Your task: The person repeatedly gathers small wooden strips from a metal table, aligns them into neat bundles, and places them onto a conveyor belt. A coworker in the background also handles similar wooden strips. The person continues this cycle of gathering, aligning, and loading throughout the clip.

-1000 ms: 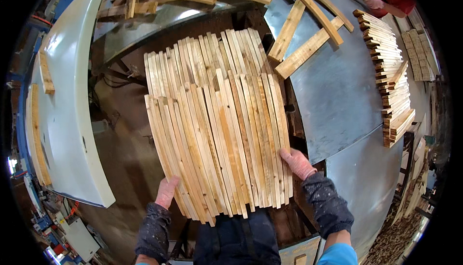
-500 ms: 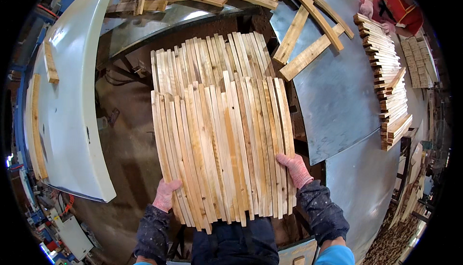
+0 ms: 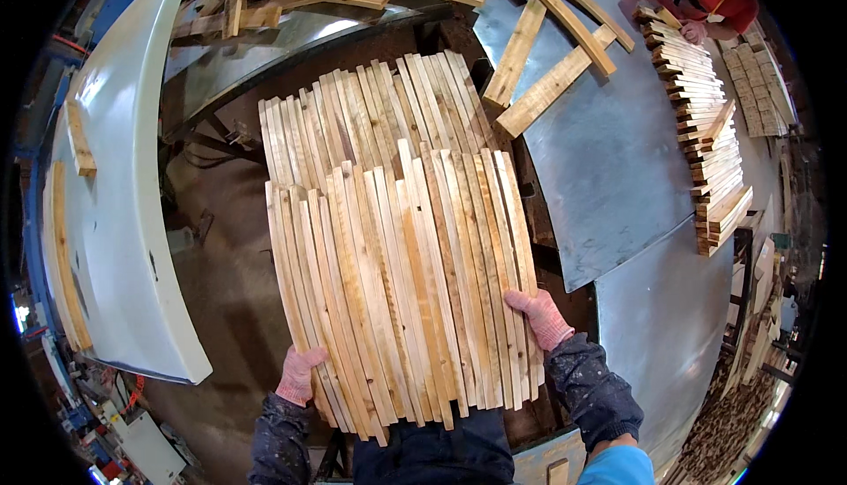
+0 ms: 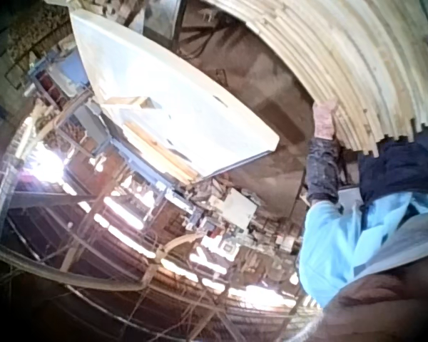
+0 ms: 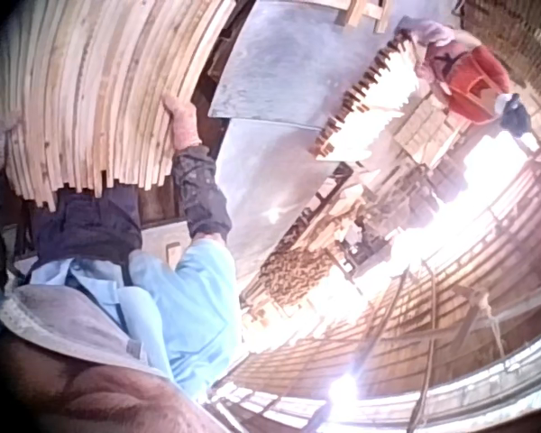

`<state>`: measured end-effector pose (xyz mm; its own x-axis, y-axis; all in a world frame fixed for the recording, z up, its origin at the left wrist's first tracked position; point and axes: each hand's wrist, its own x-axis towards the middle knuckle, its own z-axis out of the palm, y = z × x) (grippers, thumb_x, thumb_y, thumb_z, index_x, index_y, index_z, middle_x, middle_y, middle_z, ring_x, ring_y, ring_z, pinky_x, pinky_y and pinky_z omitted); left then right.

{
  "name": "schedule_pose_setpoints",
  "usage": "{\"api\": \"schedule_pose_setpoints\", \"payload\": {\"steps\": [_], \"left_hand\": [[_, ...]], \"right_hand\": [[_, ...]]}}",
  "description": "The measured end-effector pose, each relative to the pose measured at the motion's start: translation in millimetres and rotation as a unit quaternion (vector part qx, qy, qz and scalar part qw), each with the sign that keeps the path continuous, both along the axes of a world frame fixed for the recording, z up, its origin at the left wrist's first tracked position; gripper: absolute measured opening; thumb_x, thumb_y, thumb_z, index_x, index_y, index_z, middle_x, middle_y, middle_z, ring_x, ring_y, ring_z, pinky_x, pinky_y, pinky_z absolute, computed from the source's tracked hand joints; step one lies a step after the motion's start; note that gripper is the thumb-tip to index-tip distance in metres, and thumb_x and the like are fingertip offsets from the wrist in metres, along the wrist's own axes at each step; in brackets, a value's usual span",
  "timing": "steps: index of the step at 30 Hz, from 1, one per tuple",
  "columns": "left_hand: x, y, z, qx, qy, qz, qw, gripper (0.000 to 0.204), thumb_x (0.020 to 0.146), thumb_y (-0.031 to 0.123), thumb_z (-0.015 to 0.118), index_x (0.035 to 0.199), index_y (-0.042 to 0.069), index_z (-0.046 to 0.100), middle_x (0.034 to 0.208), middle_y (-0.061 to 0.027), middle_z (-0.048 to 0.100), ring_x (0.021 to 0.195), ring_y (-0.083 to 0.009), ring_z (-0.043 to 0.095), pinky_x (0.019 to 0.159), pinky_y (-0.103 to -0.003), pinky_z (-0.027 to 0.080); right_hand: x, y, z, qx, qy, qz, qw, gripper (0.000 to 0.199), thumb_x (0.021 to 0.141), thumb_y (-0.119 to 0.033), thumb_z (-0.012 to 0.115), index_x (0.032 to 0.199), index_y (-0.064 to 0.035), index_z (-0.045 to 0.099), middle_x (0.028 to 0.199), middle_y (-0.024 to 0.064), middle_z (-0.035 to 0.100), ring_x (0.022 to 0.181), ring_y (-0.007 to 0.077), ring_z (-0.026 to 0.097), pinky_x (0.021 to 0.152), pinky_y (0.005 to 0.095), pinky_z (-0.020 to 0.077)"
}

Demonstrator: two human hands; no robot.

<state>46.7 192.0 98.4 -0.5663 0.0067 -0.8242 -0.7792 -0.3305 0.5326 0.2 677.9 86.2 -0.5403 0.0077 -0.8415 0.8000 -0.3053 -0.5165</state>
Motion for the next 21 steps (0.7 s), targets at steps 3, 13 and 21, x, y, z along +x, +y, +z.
{"api": "schedule_pose_setpoints", "payload": {"steps": [3, 13, 21], "left_hand": [[-4.3, -1.3, 12.0, -0.026, 0.015, -0.015, 0.999, 0.049, 0.088, 0.009, 0.085, 0.133, -0.003, 0.071, 0.118, -0.0086, 0.078, 0.104, -0.0206, 0.075, 0.096, -0.037, 0.061], [-19.0, 3.6, 57.2, -0.003, 0.108, -0.032, 0.994, 0.054, 0.087, 0.010, 0.089, 0.137, 0.000, 0.070, 0.125, -0.0060, 0.076, 0.112, -0.0170, 0.071, 0.102, -0.035, 0.057], [-19.4, 3.0, 92.1, 0.059, 0.166, -0.045, 0.983, 0.070, 0.085, 0.010, 0.093, 0.148, 0.001, 0.062, 0.136, -0.0070, 0.073, 0.122, -0.0183, 0.069, 0.109, -0.038, 0.055]], "right_hand": [[3.2, 0.0, 4.8, 0.000, 0.023, 0.015, 1.000, 0.061, 0.093, -0.029, 0.083, 0.140, 0.0065, 0.065, 0.123, 0.0138, 0.076, 0.107, 0.0247, 0.074, 0.099, 0.0420, 0.0606], [7.3, 4.6, 40.4, 0.002, 0.128, 0.004, 0.992, 0.055, 0.093, -0.029, 0.073, 0.135, 0.0077, 0.068, 0.117, 0.0089, 0.078, 0.101, 0.0207, 0.075, 0.089, 0.0358, 0.0594], [32.9, 23.1, 99.3, 0.079, 0.258, 0.023, 0.963, 0.091, 0.088, -0.063, 0.083, 0.145, 0.0046, 0.061, 0.128, 0.0124, 0.075, 0.112, 0.0261, 0.076, 0.098, 0.0413, 0.0615]]}}
